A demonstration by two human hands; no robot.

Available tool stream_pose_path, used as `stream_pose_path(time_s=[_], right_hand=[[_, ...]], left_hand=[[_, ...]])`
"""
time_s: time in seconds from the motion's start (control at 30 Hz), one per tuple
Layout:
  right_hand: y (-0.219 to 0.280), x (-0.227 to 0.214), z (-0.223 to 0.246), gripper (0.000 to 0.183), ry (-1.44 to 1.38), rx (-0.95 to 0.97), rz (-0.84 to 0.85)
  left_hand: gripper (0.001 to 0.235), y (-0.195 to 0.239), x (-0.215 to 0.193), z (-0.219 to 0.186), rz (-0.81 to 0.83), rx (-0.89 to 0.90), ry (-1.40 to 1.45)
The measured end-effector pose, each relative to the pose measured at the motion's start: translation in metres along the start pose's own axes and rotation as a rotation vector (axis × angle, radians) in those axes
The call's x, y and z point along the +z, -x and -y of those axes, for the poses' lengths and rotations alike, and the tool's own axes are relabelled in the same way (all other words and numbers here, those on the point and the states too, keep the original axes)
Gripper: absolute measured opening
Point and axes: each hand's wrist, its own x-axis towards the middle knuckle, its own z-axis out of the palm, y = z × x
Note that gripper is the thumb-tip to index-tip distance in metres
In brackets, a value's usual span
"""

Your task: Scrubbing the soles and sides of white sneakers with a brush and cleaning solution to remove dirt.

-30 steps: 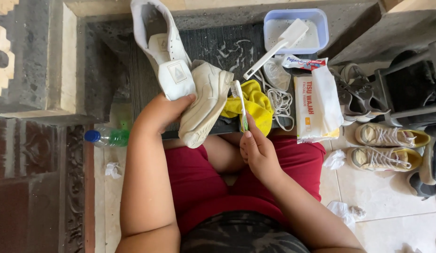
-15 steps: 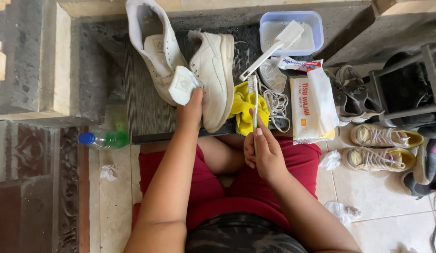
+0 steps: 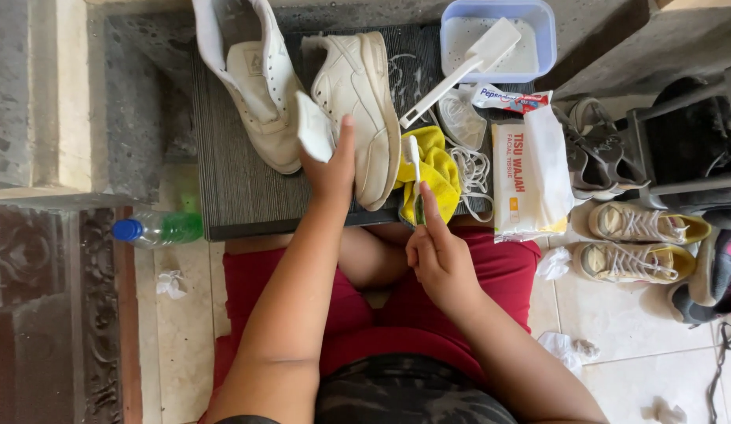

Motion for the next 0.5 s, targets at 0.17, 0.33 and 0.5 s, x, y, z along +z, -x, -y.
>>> stream_pose_path(time_s=[0.17,0.33,0.5], right_hand=[[0.0,-0.003,-0.008,0.061,0.044,0.009,0.003],[-0.006,-0.02,-0.011,0.06,0.151,0.01,-0.107],[-0.033,-0.052,0.03,0.054,0.521,0.365,-0.151]], left_hand=[[0.07,-0.007,-0.009,-0.049,0.118,0.066,-0.048],[0.065,-0.015,-0.023,-0.059,0.121,-0.015,-0.049],[0.077,-0.025,-0.031,-0.071,0.057,-0.049,-0.003]])
